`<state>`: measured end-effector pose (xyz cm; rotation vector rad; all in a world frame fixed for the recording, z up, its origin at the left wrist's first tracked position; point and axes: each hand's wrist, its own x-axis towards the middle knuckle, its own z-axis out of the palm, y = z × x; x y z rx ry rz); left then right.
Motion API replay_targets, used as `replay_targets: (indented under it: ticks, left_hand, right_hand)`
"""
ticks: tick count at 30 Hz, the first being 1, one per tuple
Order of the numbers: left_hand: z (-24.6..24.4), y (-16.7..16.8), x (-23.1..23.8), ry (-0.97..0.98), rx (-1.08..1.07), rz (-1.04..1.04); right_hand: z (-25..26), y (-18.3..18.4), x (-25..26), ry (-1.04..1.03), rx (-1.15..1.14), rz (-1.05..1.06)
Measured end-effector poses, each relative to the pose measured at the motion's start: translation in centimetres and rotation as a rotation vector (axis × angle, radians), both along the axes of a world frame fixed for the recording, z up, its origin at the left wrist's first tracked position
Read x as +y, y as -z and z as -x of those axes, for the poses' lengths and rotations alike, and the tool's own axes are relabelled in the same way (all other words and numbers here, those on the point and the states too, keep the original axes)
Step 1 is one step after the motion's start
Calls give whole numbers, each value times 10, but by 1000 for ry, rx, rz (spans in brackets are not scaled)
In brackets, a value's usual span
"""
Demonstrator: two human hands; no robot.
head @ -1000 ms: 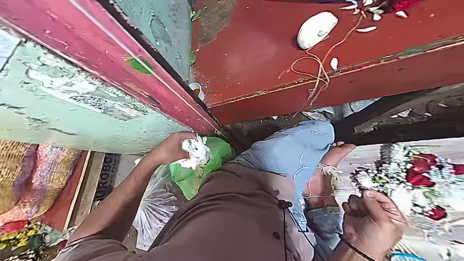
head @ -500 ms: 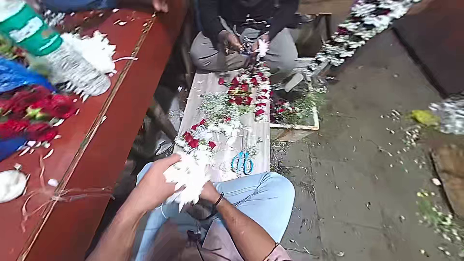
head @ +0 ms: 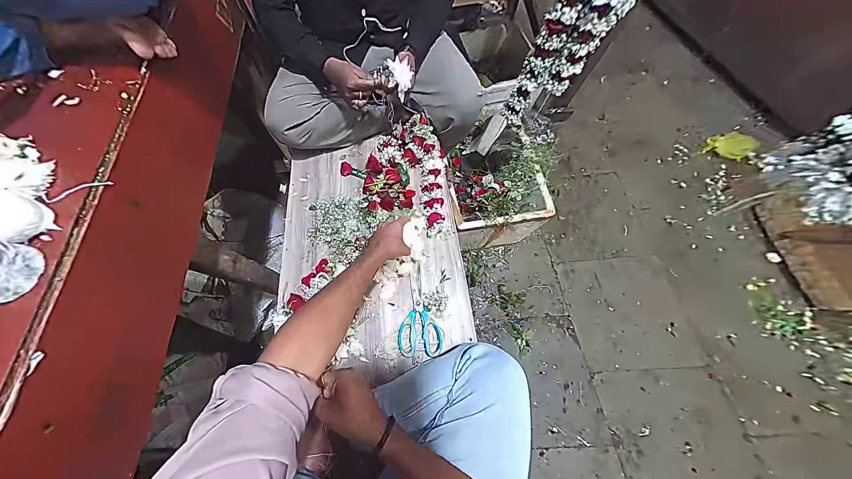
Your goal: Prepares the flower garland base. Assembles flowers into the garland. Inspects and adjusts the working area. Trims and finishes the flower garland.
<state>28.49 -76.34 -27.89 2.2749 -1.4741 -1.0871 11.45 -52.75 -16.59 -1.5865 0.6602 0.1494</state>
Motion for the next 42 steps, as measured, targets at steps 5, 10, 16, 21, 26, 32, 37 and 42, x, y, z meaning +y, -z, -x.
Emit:
replay_targets:
  ticks: [5, 10, 16, 21, 26, 32, 37, 42]
  left_hand:
    - [-30, -112, 56, -8, 143, 166]
    - [-25, -177, 225, -261, 297, 213]
    - [28, -171, 400, -521, 732, 225]
    - [51, -176, 463, -635, 775, 353]
    - [37, -205, 477, -644, 791, 471]
    - [29, -171, 462, -703, 580, 431]
    - [28, -121, 417, -611, 271, 120]
    - [64, -87, 357, -433, 179, -197]
  right_hand:
    - [-3, 6, 11, -3, -21, -136]
    - [1, 5, 16, 158, -223, -205]
    - [2, -17, 17, 258, -256, -106]
    - [1, -39, 44, 84, -272, -149]
    - [20, -39, 49, 76, -366, -249]
    - [46, -53, 40, 106, -506, -349]
    - [75, -42, 27, 219, -569, -415]
    - [91, -5, 12, 527, -496, -390]
